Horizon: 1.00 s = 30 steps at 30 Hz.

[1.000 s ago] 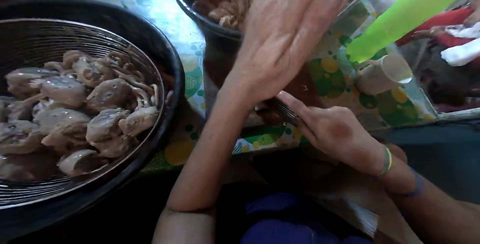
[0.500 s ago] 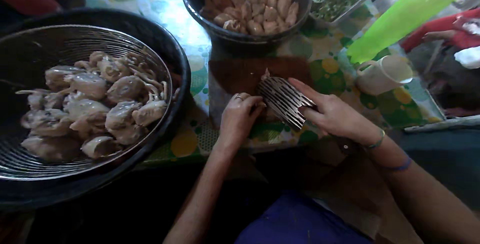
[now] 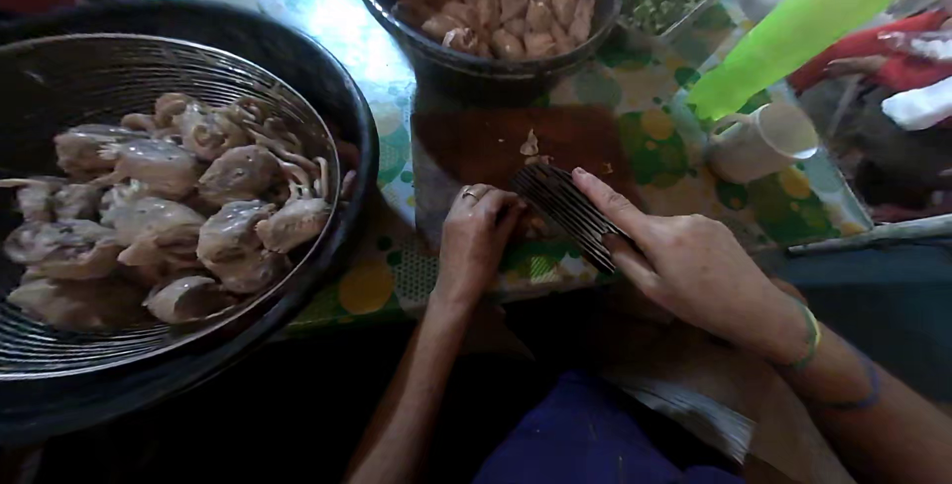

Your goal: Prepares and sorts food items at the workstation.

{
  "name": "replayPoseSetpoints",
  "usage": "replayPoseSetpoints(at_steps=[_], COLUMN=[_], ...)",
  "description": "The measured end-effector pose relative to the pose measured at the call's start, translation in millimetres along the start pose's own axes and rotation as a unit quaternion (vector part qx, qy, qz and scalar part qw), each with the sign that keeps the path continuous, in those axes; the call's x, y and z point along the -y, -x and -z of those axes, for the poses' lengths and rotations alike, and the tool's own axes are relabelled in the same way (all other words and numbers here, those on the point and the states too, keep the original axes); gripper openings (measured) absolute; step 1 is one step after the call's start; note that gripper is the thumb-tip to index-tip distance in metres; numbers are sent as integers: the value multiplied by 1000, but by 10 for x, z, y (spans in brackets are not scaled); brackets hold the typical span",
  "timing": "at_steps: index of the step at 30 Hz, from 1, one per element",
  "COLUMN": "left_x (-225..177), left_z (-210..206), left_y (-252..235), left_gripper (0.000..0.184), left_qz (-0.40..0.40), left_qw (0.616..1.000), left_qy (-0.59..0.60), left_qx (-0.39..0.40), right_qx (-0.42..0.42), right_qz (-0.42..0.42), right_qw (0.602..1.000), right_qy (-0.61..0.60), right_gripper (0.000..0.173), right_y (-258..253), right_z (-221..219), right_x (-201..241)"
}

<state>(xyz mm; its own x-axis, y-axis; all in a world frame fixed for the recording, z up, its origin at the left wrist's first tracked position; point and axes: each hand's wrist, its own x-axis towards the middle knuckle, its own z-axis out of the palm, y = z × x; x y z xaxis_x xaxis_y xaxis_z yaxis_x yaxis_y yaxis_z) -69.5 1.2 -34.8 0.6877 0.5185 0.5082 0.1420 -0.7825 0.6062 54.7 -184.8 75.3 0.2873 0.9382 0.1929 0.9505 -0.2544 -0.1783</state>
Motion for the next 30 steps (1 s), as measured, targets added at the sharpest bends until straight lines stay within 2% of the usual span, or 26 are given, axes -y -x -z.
replayPoseSetpoints(at_steps=[6,9,13,18,19,21,22,24,27,28,30], left_x=[9,4,19,-14,-26,-38,-40,-61,-91,-102,-134], left_z=[-27,-21,-4,-22,-33,-48,-41,-7,-24,-52,-105], left_y=[-26,-38,-36,-14,-23,-74,-123,-221,-263,-259,-262], left_gripper=[12,13,14,15,15,15,16,20,32,40,75], left_qz=[-2,7,3,-4,3,25,38,62,59,56,61], left_qw=[1000,1000,999,999,999,999,999,998,997,996,995], left_qy=[-9,-8,-15,-29,-35,-40,-34,-6,38,45,39], left_qx=[15,27,34,21,12,2,7,32,46,49,74], right_qx=[0,32,121,87,105,185,185,118,15,-3,-23], right_qz=[8,14,-37,-71,-92,-171,-198,-224,-251,-263,-295], right_qw=[999,999,992,992,987,940,905,849,805,794,780], right_qy=[39,30,-27,-52,-86,-231,-328,-464,-537,-547,-552], right_gripper=[60,63,67,66,65,62,62,62,65,66,65], right_y=[-57,-138,-271,-160,-147,-165,-152,-42,182,247,354], right_z=[9,35,49,-112,-107,-51,-58,-85,-70,-77,-122], right_x=[50,27,-91,-22,-63,-255,-375,-550,-703,-737,-764])
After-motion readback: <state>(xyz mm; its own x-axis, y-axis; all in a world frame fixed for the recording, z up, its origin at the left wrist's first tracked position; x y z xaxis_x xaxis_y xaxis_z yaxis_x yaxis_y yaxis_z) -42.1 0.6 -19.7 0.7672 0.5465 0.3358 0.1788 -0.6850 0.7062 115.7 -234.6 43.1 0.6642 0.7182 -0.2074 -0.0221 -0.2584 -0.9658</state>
